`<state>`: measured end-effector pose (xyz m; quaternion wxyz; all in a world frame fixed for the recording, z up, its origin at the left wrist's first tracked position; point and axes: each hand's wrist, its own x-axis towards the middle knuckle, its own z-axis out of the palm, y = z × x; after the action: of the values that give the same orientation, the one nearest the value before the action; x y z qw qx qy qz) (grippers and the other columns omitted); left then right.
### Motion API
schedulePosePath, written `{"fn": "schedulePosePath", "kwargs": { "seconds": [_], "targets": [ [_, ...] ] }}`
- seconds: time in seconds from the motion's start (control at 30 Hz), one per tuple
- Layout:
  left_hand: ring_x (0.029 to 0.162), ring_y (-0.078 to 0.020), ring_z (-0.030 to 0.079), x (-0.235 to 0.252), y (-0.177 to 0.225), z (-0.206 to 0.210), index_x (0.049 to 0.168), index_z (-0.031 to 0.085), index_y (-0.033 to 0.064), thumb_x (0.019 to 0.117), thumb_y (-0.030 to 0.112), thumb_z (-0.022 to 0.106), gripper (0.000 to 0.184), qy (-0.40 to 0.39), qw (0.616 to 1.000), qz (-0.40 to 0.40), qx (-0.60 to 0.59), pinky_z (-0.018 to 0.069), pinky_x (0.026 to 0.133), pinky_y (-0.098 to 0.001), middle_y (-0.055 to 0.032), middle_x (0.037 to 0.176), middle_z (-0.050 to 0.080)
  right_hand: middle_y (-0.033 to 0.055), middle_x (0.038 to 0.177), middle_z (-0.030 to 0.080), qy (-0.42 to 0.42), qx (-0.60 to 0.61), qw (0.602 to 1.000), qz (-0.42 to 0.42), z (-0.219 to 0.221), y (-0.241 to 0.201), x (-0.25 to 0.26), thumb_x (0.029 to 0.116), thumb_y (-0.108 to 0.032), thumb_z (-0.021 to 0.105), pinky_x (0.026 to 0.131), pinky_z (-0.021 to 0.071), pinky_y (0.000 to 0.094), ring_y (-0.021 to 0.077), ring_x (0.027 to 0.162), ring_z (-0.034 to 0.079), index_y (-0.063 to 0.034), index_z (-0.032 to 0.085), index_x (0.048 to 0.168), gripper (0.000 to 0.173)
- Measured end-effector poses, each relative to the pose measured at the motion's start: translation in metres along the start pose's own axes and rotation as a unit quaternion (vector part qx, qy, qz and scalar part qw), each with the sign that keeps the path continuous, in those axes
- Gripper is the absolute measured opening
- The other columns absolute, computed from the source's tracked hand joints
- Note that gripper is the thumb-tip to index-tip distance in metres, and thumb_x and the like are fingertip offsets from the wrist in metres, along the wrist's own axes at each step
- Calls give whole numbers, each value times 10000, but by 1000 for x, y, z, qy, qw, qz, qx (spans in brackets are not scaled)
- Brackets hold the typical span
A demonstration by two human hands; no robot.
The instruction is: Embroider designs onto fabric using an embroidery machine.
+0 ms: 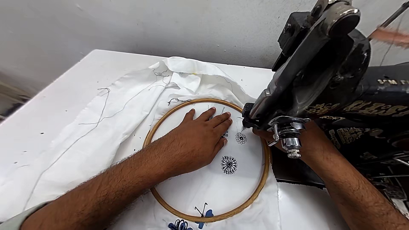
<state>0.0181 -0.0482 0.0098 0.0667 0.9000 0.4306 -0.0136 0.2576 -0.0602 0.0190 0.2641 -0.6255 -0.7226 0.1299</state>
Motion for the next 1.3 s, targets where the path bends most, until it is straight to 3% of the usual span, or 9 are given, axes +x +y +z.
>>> {"fn": "schedulePosePath", "kwargs": {
  "seconds": [0.2,0.37,0.5,0.67,0.87,1.0,1.17,1.23,1.3],
  "targets": [
    [1537,-307,312,-2,0,-2,1572,438,185,1101,425,306,545,-12,1000,-4,4,304,1144,-690,27,1669,342,83,862,680,15,-2,999,-46,10,16,4,839,-191,801,742,523,398,162,818,653,-62,709,943,190],
    [1536,-311,313,-1,-2,-2,1573,438,179,1098,422,308,549,-7,1000,-7,6,307,1143,-688,23,1668,344,91,872,674,13,10,999,-34,10,13,2,850,-146,779,756,518,396,164,835,652,-50,698,953,162],
    [1533,-306,323,-1,-2,-1,1571,441,184,1099,428,297,551,-1,1000,-7,6,310,1143,-689,23,1663,355,75,895,704,53,2,995,-88,22,26,11,791,-276,801,800,532,380,145,871,668,-63,725,958,281],
    [1537,-309,311,-2,-2,-3,1580,427,186,1102,427,297,551,-15,1000,-9,7,308,1146,-685,22,1669,341,102,939,707,8,-4,999,-50,17,21,10,812,-217,850,819,533,447,199,903,677,-63,723,996,270],
    [1539,-303,309,-3,-3,-4,1584,420,192,1100,426,301,550,-18,1000,-18,8,305,1150,-685,29,1671,338,61,917,692,27,30,998,-40,18,19,4,817,-180,817,803,535,359,124,882,662,-74,707,996,235],
    [1530,-313,325,-2,-4,-2,1580,427,178,1100,420,300,552,-7,1000,-13,10,319,1141,-683,17,1664,352,68,926,691,28,34,998,-49,18,19,5,830,-163,803,806,533,353,126,891,661,-68,705,998,217],
    [1526,-322,333,-2,-4,-2,1581,427,176,1102,426,293,557,-6,1000,-16,5,320,1134,-695,1,1662,357,30,922,679,64,51,993,-84,23,19,7,834,-244,761,817,506,255,48,890,629,-68,698,1007,255],
    [1528,-319,329,-3,-4,-4,1584,422,181,1103,429,288,558,-13,1000,-20,6,326,1134,-688,6,1666,349,34,957,704,60,68,993,-76,25,22,8,809,-242,804,850,528,295,68,934,654,-83,714,1031,287],
    [1525,-324,334,-3,-5,-4,1580,428,174,1103,426,298,556,-13,1000,-19,5,332,1128,-690,-1,1664,353,-12,931,676,60,78,992,-73,25,20,6,814,-244,773,826,510,219,4,908,626,-104,693,1023,264]
  ]
}}
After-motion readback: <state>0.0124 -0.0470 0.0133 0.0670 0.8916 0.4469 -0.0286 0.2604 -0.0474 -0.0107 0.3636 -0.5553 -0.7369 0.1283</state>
